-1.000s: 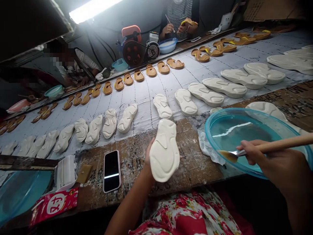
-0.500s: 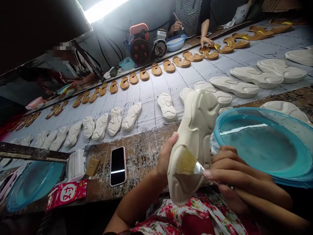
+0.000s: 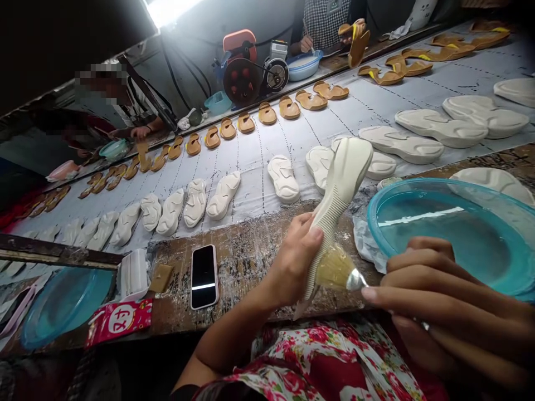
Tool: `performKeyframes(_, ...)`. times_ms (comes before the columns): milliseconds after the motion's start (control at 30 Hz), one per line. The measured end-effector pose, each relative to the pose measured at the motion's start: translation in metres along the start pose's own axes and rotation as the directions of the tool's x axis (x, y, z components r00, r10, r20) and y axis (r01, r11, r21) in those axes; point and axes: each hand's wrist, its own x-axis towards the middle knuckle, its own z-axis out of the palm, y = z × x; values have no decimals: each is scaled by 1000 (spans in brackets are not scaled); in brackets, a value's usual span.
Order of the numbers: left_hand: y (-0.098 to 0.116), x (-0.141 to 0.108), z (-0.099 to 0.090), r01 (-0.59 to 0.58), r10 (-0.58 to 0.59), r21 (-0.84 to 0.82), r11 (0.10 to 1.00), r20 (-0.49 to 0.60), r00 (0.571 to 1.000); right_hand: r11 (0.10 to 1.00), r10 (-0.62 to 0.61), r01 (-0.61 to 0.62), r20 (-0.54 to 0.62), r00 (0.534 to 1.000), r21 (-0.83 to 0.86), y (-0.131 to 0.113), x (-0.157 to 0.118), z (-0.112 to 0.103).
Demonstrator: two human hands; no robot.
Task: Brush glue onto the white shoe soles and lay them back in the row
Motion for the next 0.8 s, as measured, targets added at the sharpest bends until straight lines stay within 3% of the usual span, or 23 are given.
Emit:
performKeyframes(100,-1,2,1,50,-50,-5,999,-76,996,999,-35,34,31,999,5,-10,-6,7)
performKeyframes(233,-9,10,5,46,-85,-178,983,-217,973,989,118,-122,-56,992,-88,-30,-13,19)
performKeyframes(333,-13,16,6,-68,-83,-371,926,-377,923,986,13,-4,53,999,-166,-35,-13,21)
performKeyframes(400,-14,19,4,-109,-127,-509,854,-407,904,987,14,8,130,991,-163,-35,-13,22)
performKeyframes(467,-12,20,2,-60,-186,-644,763,-306,934,992,50,-38,93,994,-121,-32,-15,23)
performKeyframes(567,-6,21,0,183,-263,-730,659,5,965,999,45,-47,-63,997,-18,-26,-19,24)
performKeyframes(633,0,22,2,358,-346,-698,621,167,923,996,86,-85,-122,989,13,-21,-21,23)
performKeyframes(733,4,25,8,504,-467,-622,600,240,851,996,84,-79,-185,979,39,-14,-21,22)
performKeyframes(800,1,28,9,550,-485,-589,592,284,827,997,57,-44,-207,977,66,-12,-21,23)
